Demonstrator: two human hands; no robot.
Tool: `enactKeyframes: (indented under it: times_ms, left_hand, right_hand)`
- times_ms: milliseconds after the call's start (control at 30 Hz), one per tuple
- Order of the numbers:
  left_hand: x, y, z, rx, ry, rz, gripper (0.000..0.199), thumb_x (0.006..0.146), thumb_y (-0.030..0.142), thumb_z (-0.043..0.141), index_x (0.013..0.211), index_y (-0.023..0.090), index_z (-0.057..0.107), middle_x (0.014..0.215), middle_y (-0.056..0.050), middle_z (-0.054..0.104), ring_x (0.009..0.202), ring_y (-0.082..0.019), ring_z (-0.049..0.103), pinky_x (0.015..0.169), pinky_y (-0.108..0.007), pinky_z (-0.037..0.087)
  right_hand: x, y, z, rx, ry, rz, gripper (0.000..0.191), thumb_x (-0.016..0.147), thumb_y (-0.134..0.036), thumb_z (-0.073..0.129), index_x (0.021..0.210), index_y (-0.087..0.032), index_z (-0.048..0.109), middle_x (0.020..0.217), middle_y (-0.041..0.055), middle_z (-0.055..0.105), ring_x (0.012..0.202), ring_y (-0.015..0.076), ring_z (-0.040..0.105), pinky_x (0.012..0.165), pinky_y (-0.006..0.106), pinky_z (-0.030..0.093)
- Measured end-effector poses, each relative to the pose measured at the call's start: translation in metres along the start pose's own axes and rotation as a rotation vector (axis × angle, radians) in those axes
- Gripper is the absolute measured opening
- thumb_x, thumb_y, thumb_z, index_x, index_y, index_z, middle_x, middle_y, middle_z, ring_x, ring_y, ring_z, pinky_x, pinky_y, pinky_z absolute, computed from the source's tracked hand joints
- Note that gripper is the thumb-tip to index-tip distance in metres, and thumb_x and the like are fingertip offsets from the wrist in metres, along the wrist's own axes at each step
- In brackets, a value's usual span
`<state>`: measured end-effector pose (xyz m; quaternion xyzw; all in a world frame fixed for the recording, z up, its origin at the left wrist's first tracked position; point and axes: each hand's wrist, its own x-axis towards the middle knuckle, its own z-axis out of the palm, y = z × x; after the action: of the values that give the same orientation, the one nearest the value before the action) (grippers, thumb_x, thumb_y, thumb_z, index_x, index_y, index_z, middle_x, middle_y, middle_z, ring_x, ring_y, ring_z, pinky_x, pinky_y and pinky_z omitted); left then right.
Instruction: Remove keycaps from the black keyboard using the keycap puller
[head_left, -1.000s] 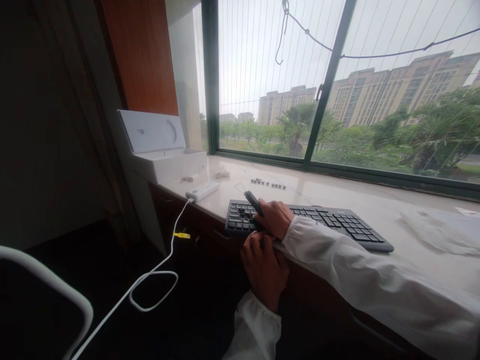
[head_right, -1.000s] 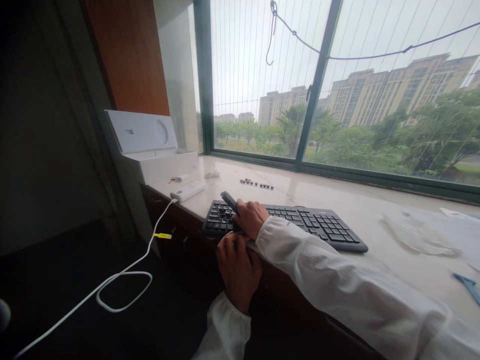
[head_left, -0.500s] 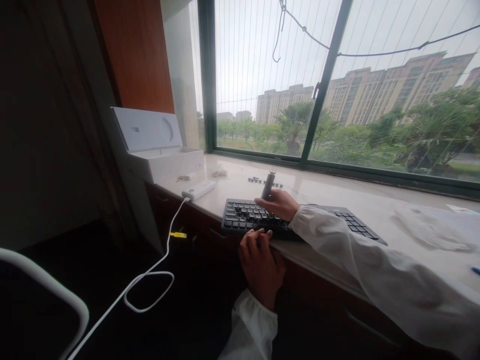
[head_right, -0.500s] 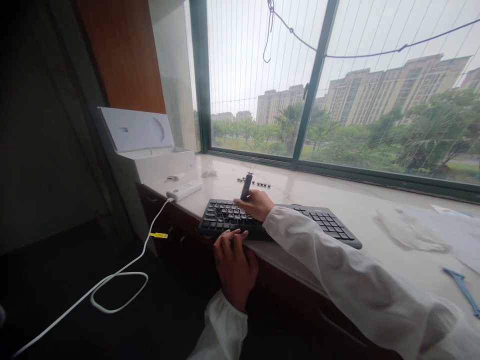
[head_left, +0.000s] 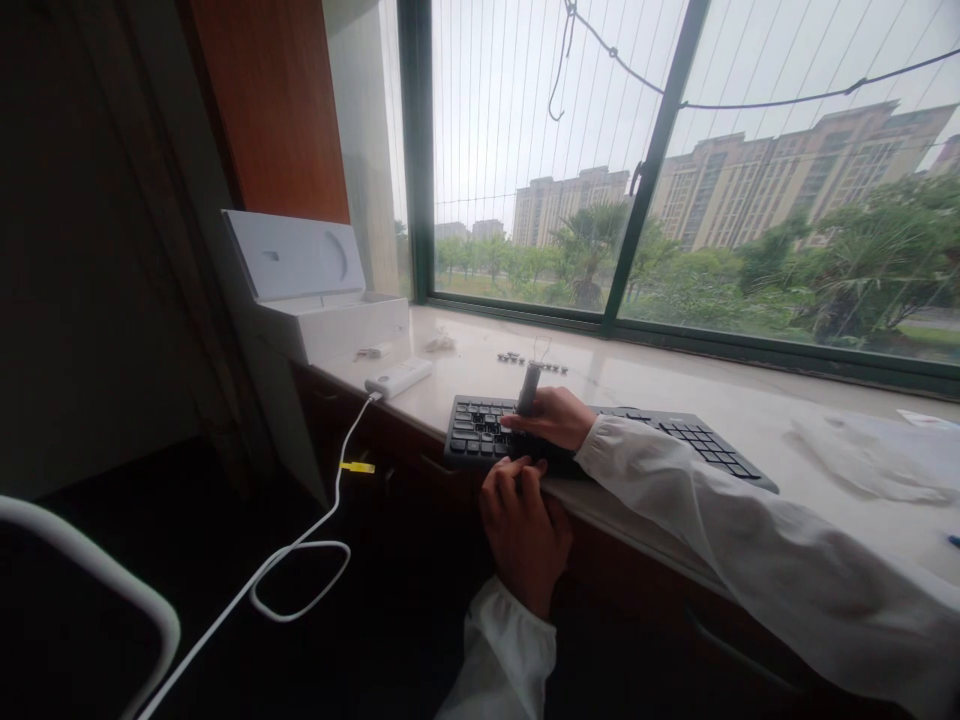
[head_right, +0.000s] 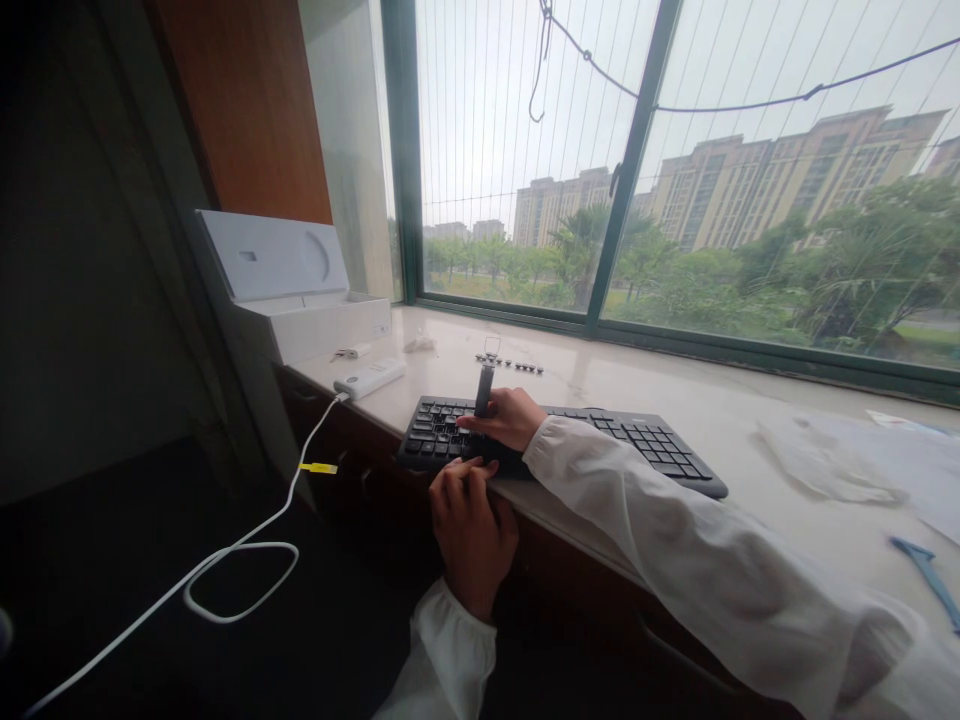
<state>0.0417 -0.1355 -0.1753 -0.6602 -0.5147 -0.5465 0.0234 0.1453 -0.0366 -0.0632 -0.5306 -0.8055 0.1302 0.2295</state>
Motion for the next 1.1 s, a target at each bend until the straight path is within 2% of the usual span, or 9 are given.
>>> enactKeyframes:
  times_ms: [400,700,833,1100]
  left_hand:
    - [0.0000,-0.0001,0.0009,0.008,0.012,-0.003,0.030,0.080,0.008,0.055,0.107,0.021,0.059,0.115,-0.007,0.054,0.119,-0.026,0.044,0.105,-0.044,0.037]
    - [-0.0005,-0.0006,0.0013,-0.002,0.002,-0.005,0.031,0.080,0.008,0.055,0.107,0.021,0.058,0.115,-0.007,0.054,0.119,-0.027,0.043,0.105,-0.045,0.036]
    - [0.0002,-0.0004,0.0010,0.001,0.000,-0.009,0.032,0.079,0.008,0.055,0.108,0.022,0.059,0.114,-0.007,0.053,0.119,-0.027,0.043,0.104,-0.046,0.036]
    - [-0.0003,-0.0004,0.0005,-0.011,0.006,-0.005,0.031,0.079,0.007,0.054,0.107,0.022,0.058,0.114,-0.007,0.054,0.119,-0.027,0.044,0.105,-0.046,0.036]
  right_hand:
    - [0.0010,0.0011,-0.0013,-0.063,-0.014,-0.037,0.053,0.073,-0.067,0.056,0.060,-0.017,0.051,0.054,-0.0024,0.044,0.055,0.0094,0.033,0.053,0.026,0.026]
    - [0.0007,0.0000,-0.0004,-0.082,-0.003,-0.041,0.054,0.072,-0.068,0.059,0.058,-0.016,0.051,0.053,-0.0030,0.044,0.055,0.0091,0.032,0.053,0.026,0.026]
    - [0.0003,-0.0013,0.0026,-0.122,0.040,-0.027,0.047,0.070,-0.061,0.066,0.061,-0.016,0.055,0.054,-0.0027,0.049,0.055,0.0093,0.036,0.054,0.025,0.027]
    - [0.0008,0.0029,0.0036,-0.135,0.032,-0.096,0.048,0.073,-0.062,0.062,0.060,-0.018,0.047,0.052,-0.0047,0.042,0.052,0.0085,0.031,0.053,0.025,0.026]
